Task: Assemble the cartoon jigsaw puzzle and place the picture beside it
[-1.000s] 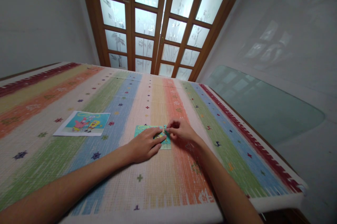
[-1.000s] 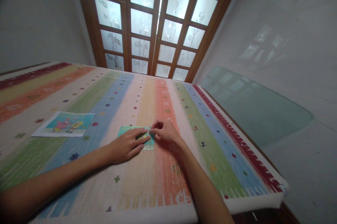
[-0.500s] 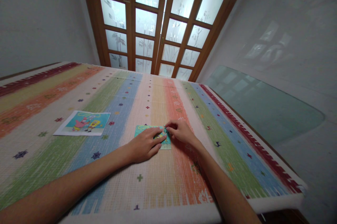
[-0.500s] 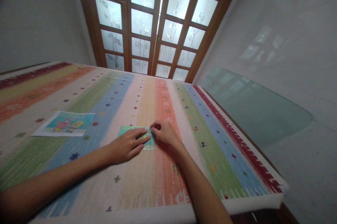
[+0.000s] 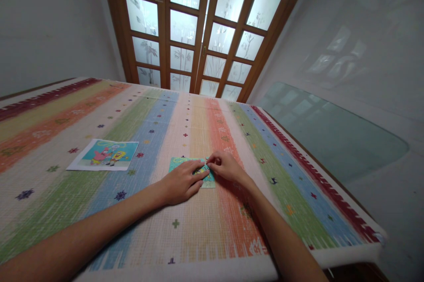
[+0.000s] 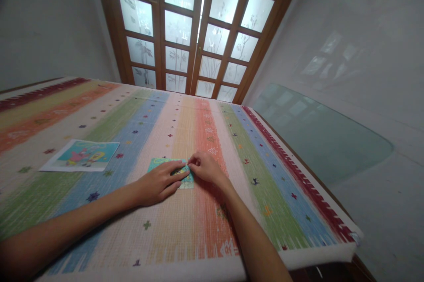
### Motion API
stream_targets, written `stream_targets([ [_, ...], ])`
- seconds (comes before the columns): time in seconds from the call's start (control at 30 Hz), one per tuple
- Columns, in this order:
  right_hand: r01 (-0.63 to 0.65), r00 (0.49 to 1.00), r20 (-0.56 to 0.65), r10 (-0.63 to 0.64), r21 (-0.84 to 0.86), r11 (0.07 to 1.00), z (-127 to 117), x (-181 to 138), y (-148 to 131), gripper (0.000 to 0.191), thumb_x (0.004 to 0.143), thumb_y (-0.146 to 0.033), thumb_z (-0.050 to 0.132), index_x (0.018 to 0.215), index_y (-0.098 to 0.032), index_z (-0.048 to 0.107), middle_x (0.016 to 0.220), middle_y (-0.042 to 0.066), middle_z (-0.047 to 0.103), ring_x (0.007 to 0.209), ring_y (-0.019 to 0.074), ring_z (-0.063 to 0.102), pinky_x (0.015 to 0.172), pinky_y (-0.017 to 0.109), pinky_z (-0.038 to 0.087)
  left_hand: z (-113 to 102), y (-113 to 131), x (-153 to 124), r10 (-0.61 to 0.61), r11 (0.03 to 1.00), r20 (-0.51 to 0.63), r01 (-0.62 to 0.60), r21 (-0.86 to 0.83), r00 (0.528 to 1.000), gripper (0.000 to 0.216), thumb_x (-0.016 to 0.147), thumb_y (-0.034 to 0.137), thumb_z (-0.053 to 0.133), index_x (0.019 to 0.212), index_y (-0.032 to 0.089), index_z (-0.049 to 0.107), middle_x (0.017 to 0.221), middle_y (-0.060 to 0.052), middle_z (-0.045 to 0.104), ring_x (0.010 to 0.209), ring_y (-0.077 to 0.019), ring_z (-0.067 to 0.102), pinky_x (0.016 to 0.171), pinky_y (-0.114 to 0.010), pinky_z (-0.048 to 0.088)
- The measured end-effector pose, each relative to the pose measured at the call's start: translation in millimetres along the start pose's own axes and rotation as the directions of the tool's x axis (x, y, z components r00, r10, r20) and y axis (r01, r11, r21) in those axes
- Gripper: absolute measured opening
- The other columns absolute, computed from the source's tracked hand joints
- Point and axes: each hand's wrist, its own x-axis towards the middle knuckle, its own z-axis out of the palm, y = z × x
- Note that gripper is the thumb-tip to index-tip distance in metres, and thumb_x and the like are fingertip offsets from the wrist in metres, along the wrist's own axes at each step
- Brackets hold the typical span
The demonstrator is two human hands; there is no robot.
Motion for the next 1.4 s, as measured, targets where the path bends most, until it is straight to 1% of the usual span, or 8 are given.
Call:
stream_targets([
  [0.5, 0.010, 1.000, 0.012, -0.011, 0.035, 0.999, 1.8, -0.3, 3.8, 0.004, 0.081, -0.012, 0.077, 0.083, -0.016, 0.077, 0.074, 0.001, 0.063, 0.068, 0.0137, 0.054, 0.067, 0.025, 0.040, -2.3, 2.0, 1.1, 0.011, 1.000, -0.001, -0.011, 0.007, 1.000, 0.038, 0.106, 0.028, 0.041, 0.137, 0.016, 0.058, 0.136, -0.020, 0.059, 0.129, -0.0319, 0.057, 0.107, -0.053, 0.051],
  [0.67, -0.002, 1.000, 0.018, 0.002, 0.022, 1.000, 3.4, 0.6, 6.3, 0.006, 0.079, -0.011, 0.076, 0.081, -0.016, 0.078, 0.075, 0.002, 0.066, 0.068, 0.0137, 0.055, 0.068, 0.025, 0.041, -2.9, 2.2, 0.6, 0.001, 1.000, 0.005, -0.001, 0.017, 1.000, 0.043, 0.106, 0.029, 0.040, 0.145, 0.016, 0.050, 0.139, -0.019, 0.059, 0.130, -0.0307, 0.057, 0.109, -0.052, 0.050],
  [0.77, -0.008, 1.000, 0.028, 0.006, 0.078, 0.997, 1.0, 2.3, 10.6, 0.009, 0.081, -0.011, 0.073, 0.084, -0.017, 0.080, 0.077, 0.003, 0.068, 0.069, 0.0144, 0.056, 0.068, 0.025, 0.042, -3.0, 2.3, 0.6, -0.017, 1.000, -0.003, 0.017, -0.009, 1.000, 0.044, 0.106, 0.030, 0.041, 0.147, 0.014, 0.048, 0.138, -0.019, 0.060, 0.131, -0.0306, 0.057, 0.110, -0.052, 0.049],
  [0.9, -0.043, 0.994, -0.090, 0.054, 0.121, 0.992, -2.6, 4.8, 17.5, 0.015, 0.088, -0.014, 0.067, 0.094, -0.018, 0.081, 0.083, 0.005, 0.071, 0.074, 0.0164, 0.059, 0.072, 0.027, 0.045, -2.7, 1.9, 0.4, -0.031, 0.998, 0.007, 0.032, -0.048, 0.999, 0.041, 0.105, 0.031, 0.043, 0.140, 0.013, 0.056, 0.139, -0.020, 0.060, 0.130, -0.0317, 0.058, 0.110, -0.053, 0.049],
  [1.0, -0.057, 0.989, -0.136, 0.064, 0.051, 0.997, -0.7, 5.4, 21.0, 0.015, 0.090, -0.018, 0.069, 0.099, -0.016, 0.080, 0.086, 0.006, 0.068, 0.078, 0.0174, 0.058, 0.078, 0.030, 0.046, -2.0, 1.4, 0.0, -0.036, 0.997, 0.001, 0.036, -0.066, 0.999, 0.041, 0.106, 0.031, 0.043, 0.140, 0.013, 0.056, 0.140, -0.021, 0.060, 0.131, -0.0321, 0.057, 0.110, -0.054, 0.049],
  [1.13, -0.039, 0.995, -0.098, 0.036, -0.030, 0.999, 4.6, 5.2, 22.2, 0.011, 0.089, -0.016, 0.070, 0.095, -0.016, 0.080, 0.085, 0.004, 0.061, 0.079, 0.0165, 0.056, 0.081, 0.030, 0.046, -1.2, 1.2, -0.3, -0.045, 0.995, -0.017, 0.043, -0.086, 0.999, 0.041, 0.105, 0.031, 0.044, 0.141, 0.016, 0.055, 0.141, -0.018, 0.060, 0.131, -0.0305, 0.057, 0.110, -0.053, 0.049],
  [1.27, -0.025, 0.998, -0.053, 0.026, 0.015, 1.000, 4.9, 5.8, 19.6, 0.015, 0.092, -0.014, 0.066, 0.100, -0.016, 0.079, 0.089, 0.004, 0.060, 0.078, 0.0149, 0.056, 0.080, 0.029, 0.046, -2.0, 1.5, 0.4, -0.048, 0.996, -0.008, 0.048, -0.075, 0.999, 0.040, 0.105, 0.032, 0.044, 0.140, 0.015, 0.056, 0.141, -0.018, 0.060, 0.131, -0.0307, 0.057, 0.110, -0.053, 0.049],
  [1.4, -0.002, 1.000, -0.020, 0.003, 0.044, 0.999, 3.8, 6.4, 16.1, 0.013, 0.091, -0.018, 0.073, 0.101, -0.017, 0.080, 0.087, 0.003, 0.059, 0.079, 0.0154, 0.056, 0.079, 0.028, 0.045, -2.6, 2.7, 2.0, -0.043, 0.997, 0.004, 0.043, -0.060, 0.999, 0.041, 0.105, 0.031, 0.042, 0.139, 0.012, 0.055, 0.139, -0.021, 0.060, 0.130, -0.0317, 0.057, 0.110, -0.053, 0.049],
])
